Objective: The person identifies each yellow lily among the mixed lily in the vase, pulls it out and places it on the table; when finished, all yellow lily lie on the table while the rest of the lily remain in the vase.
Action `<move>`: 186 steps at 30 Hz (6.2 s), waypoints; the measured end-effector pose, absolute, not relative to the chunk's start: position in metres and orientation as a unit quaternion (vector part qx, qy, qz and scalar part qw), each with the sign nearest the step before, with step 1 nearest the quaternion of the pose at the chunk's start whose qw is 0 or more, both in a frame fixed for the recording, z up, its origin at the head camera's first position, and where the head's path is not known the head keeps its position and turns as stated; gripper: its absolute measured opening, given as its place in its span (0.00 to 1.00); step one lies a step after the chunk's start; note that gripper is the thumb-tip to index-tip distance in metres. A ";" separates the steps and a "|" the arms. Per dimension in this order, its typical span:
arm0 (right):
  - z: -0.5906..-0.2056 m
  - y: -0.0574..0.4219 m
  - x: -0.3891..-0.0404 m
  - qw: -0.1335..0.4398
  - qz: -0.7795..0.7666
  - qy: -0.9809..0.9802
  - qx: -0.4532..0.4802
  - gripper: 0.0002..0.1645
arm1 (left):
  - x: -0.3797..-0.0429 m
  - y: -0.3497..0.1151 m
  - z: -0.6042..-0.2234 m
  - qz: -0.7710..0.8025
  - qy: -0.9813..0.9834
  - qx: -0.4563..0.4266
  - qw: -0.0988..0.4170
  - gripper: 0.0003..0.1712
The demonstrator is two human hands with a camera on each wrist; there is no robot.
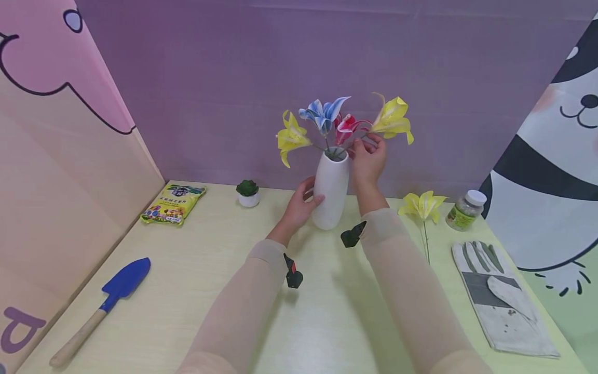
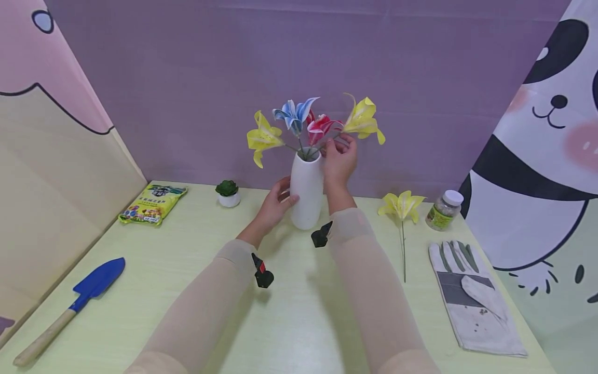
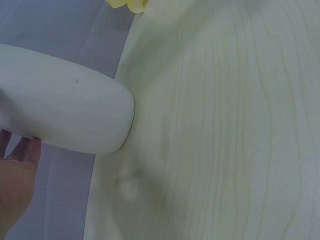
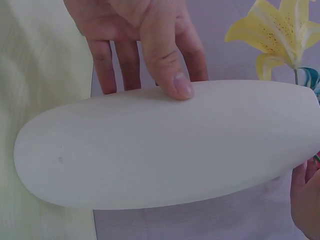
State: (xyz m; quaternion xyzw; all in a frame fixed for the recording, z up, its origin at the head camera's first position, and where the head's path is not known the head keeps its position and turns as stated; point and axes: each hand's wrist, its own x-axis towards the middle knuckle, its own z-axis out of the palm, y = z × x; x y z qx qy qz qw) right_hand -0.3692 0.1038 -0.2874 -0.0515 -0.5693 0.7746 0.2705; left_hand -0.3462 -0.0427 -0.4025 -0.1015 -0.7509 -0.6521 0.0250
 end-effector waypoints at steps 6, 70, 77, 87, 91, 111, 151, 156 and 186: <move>-0.282 0.110 -0.372 0.271 0.821 -0.500 -0.049 0.14 | -0.347 -0.042 -0.403 -0.649 -0.754 -0.101 0.025 0.37; -0.409 0.300 -0.304 -0.252 0.527 -0.811 0.014 0.21 | -0.350 -0.046 -0.404 -0.662 -0.739 -0.125 0.018 0.37; -0.412 0.297 -0.303 -0.247 0.513 -0.822 0.006 0.22 | -0.350 -0.046 -0.403 -0.670 -0.731 -0.127 0.004 0.38; -0.411 0.299 -0.304 -0.253 0.518 -0.816 0.036 0.21 | -0.349 -0.044 -0.405 -0.661 -0.740 -0.121 0.027 0.36; -0.400 0.292 -0.301 -0.224 0.463 -0.858 0.013 0.24 | -0.349 -0.044 -0.406 -0.660 -0.741 -0.120 0.030 0.36; -0.363 0.249 -0.315 -0.058 0.431 -0.886 0.161 0.30 | -0.349 -0.044 -0.408 -0.654 -0.748 -0.108 0.031 0.37; -0.382 0.153 -0.328 0.110 0.580 -0.762 0.268 0.51 | -0.340 -0.002 -0.342 -0.731 -0.636 -0.025 0.244 0.20; -0.383 0.149 -0.329 0.113 0.568 -0.775 0.253 0.52 | -0.346 0.001 -0.334 -0.723 -0.637 -0.005 0.266 0.17; -0.404 0.155 -0.350 0.106 0.540 -0.800 0.241 0.56 | -0.358 0.020 -0.310 -0.794 -0.539 0.140 0.244 0.19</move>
